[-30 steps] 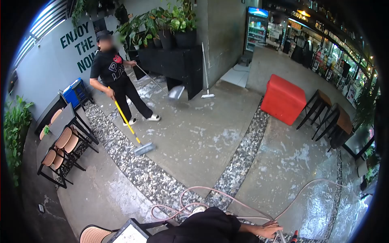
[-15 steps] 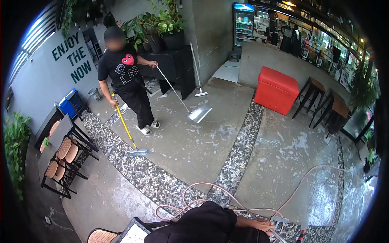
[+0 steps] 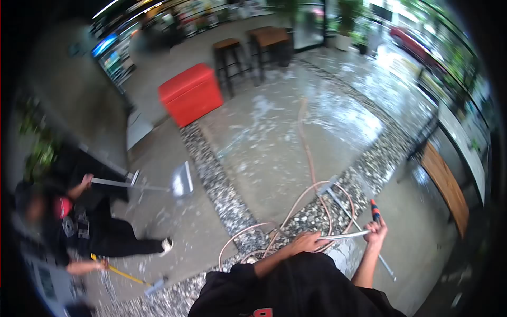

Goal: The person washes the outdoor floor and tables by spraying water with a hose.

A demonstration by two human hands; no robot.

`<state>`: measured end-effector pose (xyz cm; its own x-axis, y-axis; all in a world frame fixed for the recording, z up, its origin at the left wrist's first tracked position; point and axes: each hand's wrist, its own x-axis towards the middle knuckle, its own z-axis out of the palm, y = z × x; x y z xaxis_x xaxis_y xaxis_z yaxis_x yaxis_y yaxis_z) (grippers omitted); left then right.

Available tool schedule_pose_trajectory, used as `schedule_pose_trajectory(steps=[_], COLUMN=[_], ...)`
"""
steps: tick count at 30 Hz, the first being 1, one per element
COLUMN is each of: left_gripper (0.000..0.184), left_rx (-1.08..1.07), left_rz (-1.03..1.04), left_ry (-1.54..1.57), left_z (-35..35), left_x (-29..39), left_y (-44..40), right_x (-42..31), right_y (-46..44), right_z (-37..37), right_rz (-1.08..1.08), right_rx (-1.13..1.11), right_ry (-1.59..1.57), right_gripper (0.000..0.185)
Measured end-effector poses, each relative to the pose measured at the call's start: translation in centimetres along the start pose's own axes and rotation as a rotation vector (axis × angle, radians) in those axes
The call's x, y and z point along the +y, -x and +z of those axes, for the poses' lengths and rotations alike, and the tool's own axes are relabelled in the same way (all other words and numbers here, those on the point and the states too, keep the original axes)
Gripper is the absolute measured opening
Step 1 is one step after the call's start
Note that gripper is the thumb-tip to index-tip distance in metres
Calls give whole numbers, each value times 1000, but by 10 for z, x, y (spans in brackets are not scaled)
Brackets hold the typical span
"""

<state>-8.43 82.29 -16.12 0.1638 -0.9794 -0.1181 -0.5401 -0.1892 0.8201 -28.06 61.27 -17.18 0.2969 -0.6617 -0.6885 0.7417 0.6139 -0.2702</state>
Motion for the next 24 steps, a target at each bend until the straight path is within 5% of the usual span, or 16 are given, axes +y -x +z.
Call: schedule_pose_trajectory(steps=[3,7,9,12,24], left_gripper=[46,47,49,52,51], left_rx=[-142,-242,-216,-230,-119], left_rz=[-52,-43,-13,7,-78], left_ry=[-79,-131,-126,-173,-212], left_z=[-2,-1,0,2,5], left_x=[12,17,17,16,11], left_y=[-8,-16,-18,-20,-18], right_x=[-1,-7,-10,-12,-1], right_y=[9,17,14,12,-5], right_z=[-2,-10,-15,-10,3], right_rz=[-19,-9,-19,139,78], right_rx=[46,58,18,-8,21], right_ry=[-42,-132,-110,-70,-48], right_gripper=[32,14,14,38,29])
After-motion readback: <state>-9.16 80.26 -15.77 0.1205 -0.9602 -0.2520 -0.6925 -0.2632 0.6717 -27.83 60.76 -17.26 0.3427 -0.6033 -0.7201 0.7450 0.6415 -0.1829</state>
